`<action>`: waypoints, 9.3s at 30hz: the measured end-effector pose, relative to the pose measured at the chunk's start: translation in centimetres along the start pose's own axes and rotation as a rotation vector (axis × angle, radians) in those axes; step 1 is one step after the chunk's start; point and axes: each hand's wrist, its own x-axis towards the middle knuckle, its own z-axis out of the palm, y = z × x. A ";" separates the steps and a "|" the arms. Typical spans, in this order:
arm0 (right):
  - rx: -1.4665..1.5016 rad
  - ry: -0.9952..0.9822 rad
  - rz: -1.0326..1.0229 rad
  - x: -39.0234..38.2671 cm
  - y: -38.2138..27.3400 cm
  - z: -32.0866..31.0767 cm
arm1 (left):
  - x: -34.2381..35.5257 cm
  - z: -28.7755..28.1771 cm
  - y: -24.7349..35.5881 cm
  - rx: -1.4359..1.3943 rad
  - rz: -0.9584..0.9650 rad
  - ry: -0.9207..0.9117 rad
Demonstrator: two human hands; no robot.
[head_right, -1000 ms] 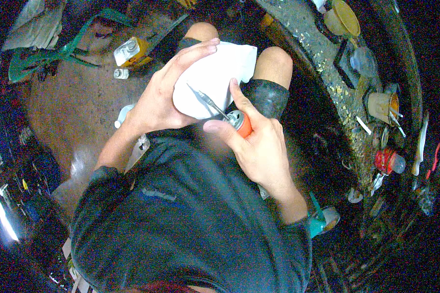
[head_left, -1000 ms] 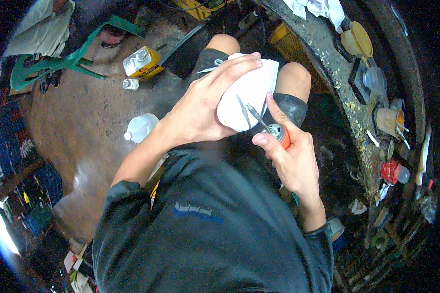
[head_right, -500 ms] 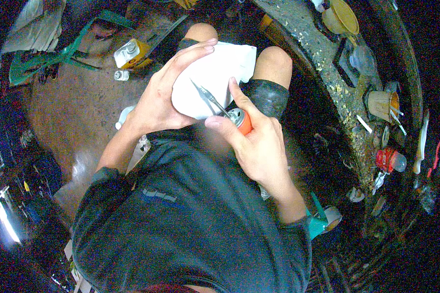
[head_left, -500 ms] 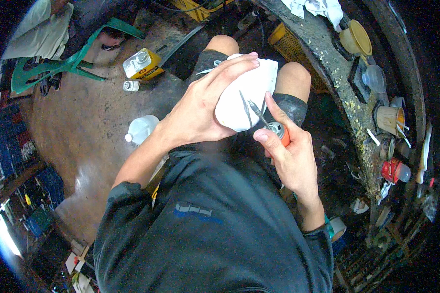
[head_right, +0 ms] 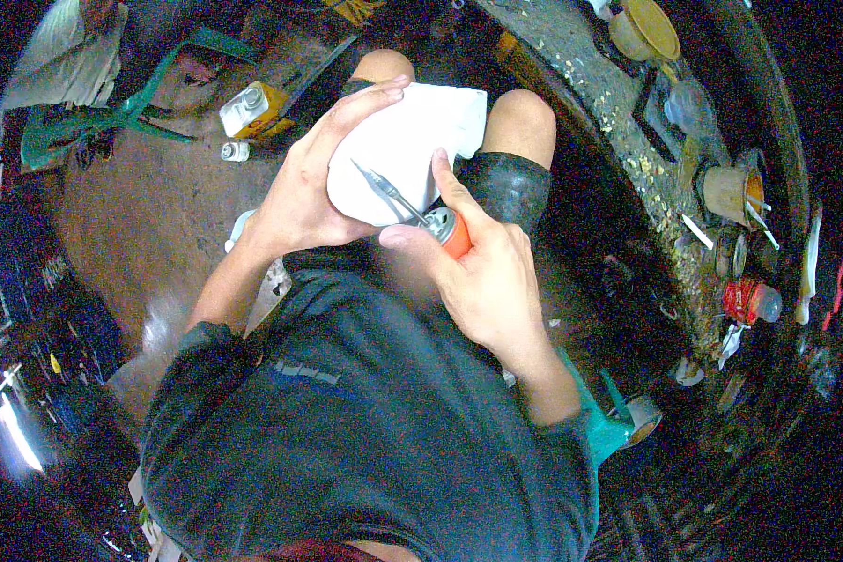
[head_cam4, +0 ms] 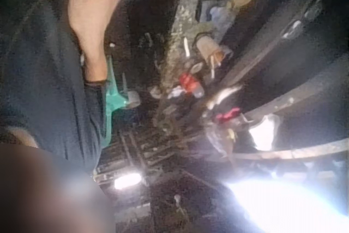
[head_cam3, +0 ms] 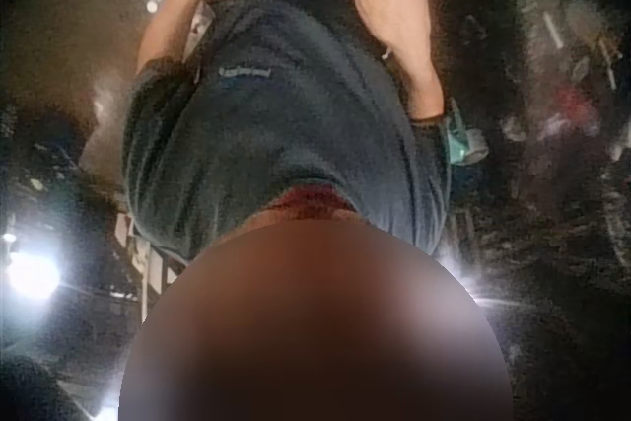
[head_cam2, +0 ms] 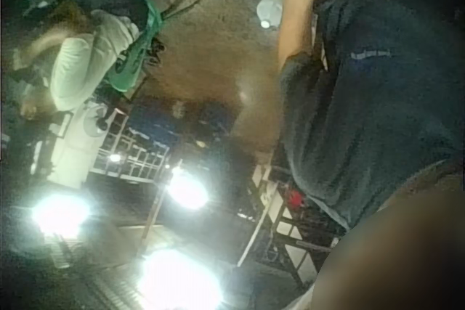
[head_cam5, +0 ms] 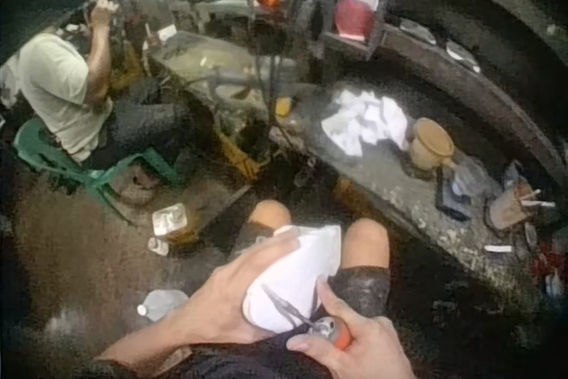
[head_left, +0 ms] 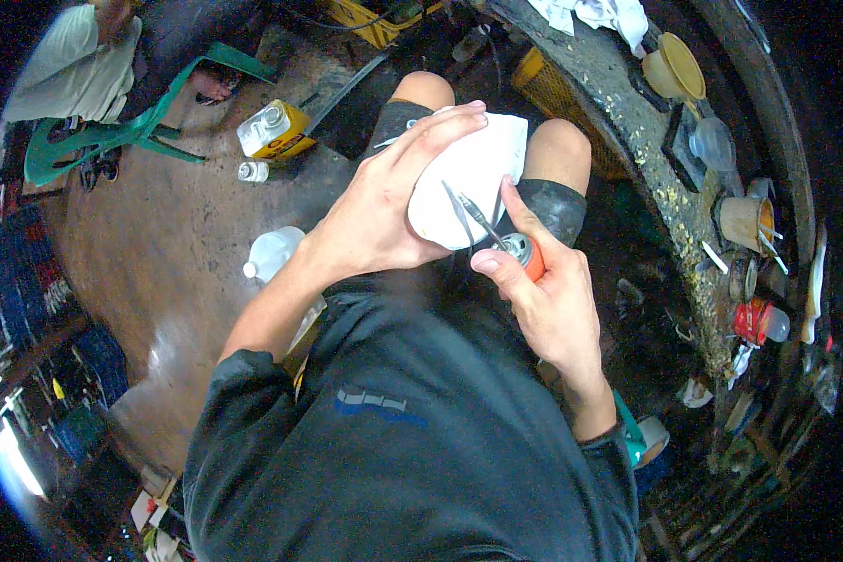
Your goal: The person uses a soldering iron to apply heat to the upper and sole of a white sneaker, then uses a small brush to apply a dark substance to the same areas. The person repeatedly rotates the shoe to access different sections while seated.
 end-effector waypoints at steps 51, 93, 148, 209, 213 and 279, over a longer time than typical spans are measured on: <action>1.003 0.285 0.290 15.7 9.4 -0.7 | -0.4 -1.4 -3.6 0.092 0.018 0.066; 0.942 0.308 0.311 14.8 13.1 0.7 | -1.4 -3.8 -5.8 -0.114 -0.105 0.266; 0.098 0.310 0.086 2.4 -1.3 0.6 | 4.7 2.6 -0.2 -0.816 -0.321 0.436; -0.377 0.195 -0.255 3.3 -2.7 -3.7 | 7.2 3.0 -1.2 -0.964 -0.322 0.304; -0.465 0.161 -0.347 3.9 -1.7 -4.0 | 7.0 2.7 -1.6 -0.971 -0.311 0.280; -0.289 0.278 0.090 1.5 10.0 -8.7 | 15.2 18.6 -7.0 -0.943 -0.934 -0.568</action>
